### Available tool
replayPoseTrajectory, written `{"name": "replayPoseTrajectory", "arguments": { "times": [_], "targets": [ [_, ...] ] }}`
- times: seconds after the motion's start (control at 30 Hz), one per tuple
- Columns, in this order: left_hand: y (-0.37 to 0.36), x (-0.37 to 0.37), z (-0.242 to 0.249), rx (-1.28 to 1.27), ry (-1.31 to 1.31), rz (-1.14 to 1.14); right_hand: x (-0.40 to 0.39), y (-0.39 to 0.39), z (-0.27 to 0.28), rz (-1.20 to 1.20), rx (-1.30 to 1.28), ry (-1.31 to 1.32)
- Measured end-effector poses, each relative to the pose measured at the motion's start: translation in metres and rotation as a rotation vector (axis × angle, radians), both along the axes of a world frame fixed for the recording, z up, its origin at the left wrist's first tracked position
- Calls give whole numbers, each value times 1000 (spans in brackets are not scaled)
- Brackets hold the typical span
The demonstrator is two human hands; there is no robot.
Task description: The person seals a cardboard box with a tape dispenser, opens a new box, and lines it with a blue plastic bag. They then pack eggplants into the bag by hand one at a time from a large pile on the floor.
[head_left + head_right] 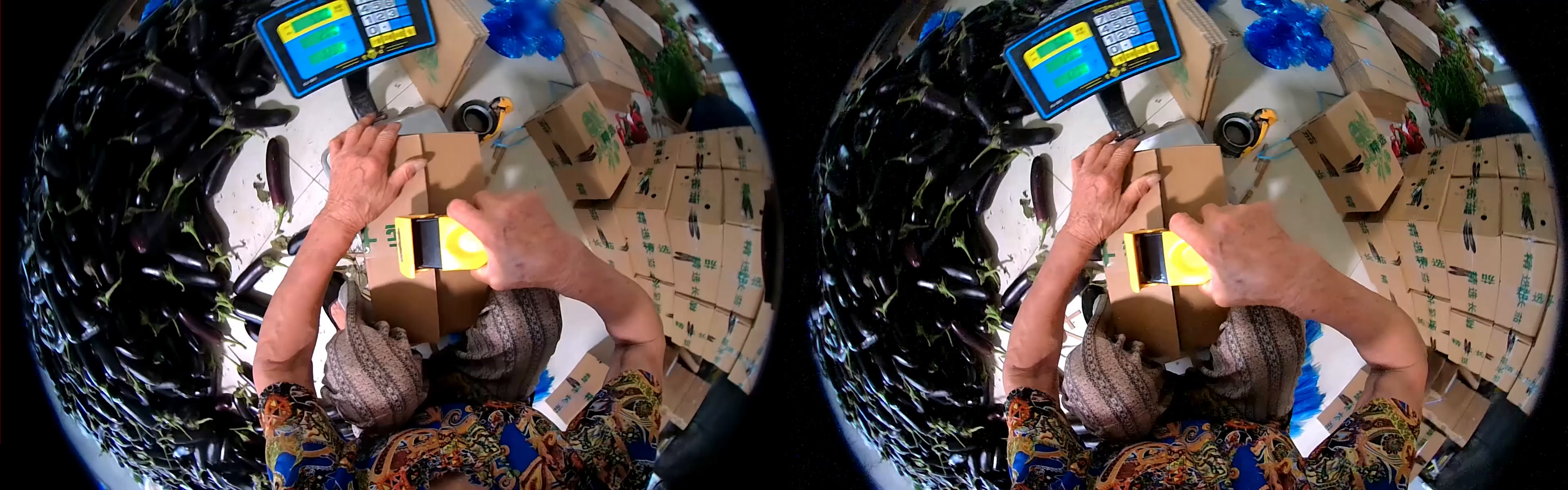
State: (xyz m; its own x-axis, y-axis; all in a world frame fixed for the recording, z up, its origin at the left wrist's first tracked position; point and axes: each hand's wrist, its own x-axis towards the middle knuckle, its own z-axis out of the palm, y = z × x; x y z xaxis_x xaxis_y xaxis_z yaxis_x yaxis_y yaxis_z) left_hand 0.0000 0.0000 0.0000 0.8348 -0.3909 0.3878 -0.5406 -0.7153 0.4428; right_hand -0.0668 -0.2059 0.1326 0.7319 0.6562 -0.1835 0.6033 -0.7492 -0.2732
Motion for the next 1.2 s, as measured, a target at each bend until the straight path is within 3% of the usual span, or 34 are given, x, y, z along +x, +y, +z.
{"name": "replayPoseTrajectory", "arguments": {
  "times": [0.4,0.7,0.83,0.93,1.2],
  "targets": [
    [-6,8,-2,-25,19,-20,-1,-12,-7,14,45,-76],
    [-17,20,13,253,23,-43,2,-15,-10,30,73,4],
    [-21,22,10,219,56,-41,4,-18,-11,34,80,46],
    [-21,23,10,225,64,-31,0,-19,-13,63,81,-65],
    [-22,21,10,150,108,-13,5,-35,2,15,-19,164]
  ]
}}
